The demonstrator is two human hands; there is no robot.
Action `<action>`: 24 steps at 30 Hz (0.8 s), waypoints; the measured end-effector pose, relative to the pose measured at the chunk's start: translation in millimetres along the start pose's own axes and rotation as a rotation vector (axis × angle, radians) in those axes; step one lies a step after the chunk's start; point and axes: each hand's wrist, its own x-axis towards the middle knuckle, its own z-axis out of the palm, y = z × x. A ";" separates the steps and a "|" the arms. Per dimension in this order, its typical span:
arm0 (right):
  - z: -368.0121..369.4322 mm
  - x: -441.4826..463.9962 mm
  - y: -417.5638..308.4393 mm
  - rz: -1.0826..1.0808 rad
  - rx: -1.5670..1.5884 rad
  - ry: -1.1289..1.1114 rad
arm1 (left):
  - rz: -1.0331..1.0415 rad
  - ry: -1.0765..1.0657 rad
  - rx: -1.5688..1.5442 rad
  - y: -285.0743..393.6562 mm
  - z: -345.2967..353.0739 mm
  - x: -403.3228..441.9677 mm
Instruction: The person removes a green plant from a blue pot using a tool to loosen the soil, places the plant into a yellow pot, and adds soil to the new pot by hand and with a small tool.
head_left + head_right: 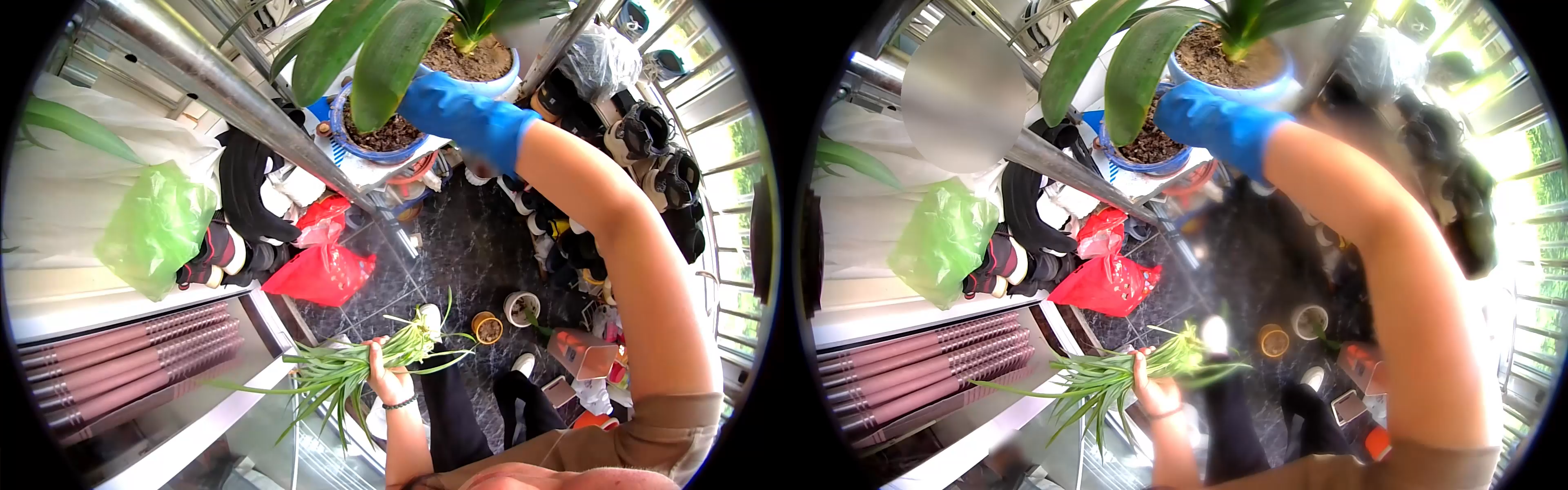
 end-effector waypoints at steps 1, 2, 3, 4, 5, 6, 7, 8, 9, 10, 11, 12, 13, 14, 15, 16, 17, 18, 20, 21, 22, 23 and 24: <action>6.6 12.3 2.7 -0.016 0.007 -0.016 | -0.001 -0.001 -0.002 7.0 -1.0 4.1; 11.6 20.3 6.7 -0.026 0.017 -0.030 | -0.005 0.001 -0.001 11.6 -0.7 6.6; 15.9 27.0 12.3 -0.036 0.033 -0.037 | 0.005 0.004 0.000 16.6 -0.7 10.2; 18.9 33.6 14.1 -0.043 0.054 -0.047 | 0.010 0.011 -0.002 20.7 -1.5 15.2; 19.5 37.9 17.2 -0.052 0.073 -0.053 | 0.009 0.018 -0.003 22.9 -3.4 19.1; 17.6 40.5 21.5 -0.056 0.091 -0.051 | 0.009 0.024 -0.030 24.7 -7.0 22.9; 18.8 44.5 24.3 -0.063 0.116 -0.055 | 0.003 0.029 -0.054 30.5 -9.8 27.8; 18.1 46.6 28.0 -0.068 0.135 -0.053 | -0.005 0.032 -0.040 33.9 -9.8 31.0; 17.7 46.8 30.3 -0.071 0.151 -0.050 | -0.012 0.035 -0.041 38.2 -9.5 33.3; 16.8 48.4 32.8 -0.075 0.164 -0.047 | -0.020 0.029 -0.045 42.4 -8.6 35.5; 16.1 48.1 33.8 -0.082 0.174 -0.045 | -0.024 0.022 -0.046 45.8 -6.8 36.8; 14.7 47.2 34.4 -0.087 0.178 -0.041 | -0.025 0.021 -0.045 46.1 -3.9 38.7; 15.3 47.6 34.5 -0.087 0.183 -0.037 | -0.031 0.023 -0.046 46.5 0.3 40.3; 15.1 47.9 35.5 -0.093 0.185 -0.036 | -0.042 0.001 -0.055 47.2 4.6 41.1; 18.0 45.2 36.1 -0.098 0.188 -0.031 | -0.054 -0.020 -0.064 46.9 10.2 41.4; 19.9 43.3 35.5 -0.097 0.190 -0.025 | -0.074 -0.020 -0.088 44.8 17.3 41.4; 24.2 40.3 35.0 -0.093 0.186 -0.018 | -0.065 -0.042 -0.088 41.3 23.3 43.0; 29.6 37.7 33.8 -0.086 0.165 -0.024 | -0.093 -0.046 -0.073 38.9 31.2 42.4; 44.2 34.2 32.6 -0.060 0.069 -0.060 | -0.127 -0.080 -0.065 32.2 45.5 43.5; 51.7 33.6 32.3 -0.043 -0.001 -0.097 | -0.126 -0.124 -0.052 28.2 51.6 45.1; 59.3 29.2 30.9 -0.182 -0.209 -0.284 | -0.143 -0.132 -0.049 24.5 58.4 45.7; 66.8 21.7 21.0 -0.081 -0.205 -0.229 | -0.159 -0.142 -0.046 21.2 65.7 46.9; 74.0 14.3 10.9 0.021 -0.195 -0.172 | -0.181 -0.171 -0.080 19.2 73.8 47.8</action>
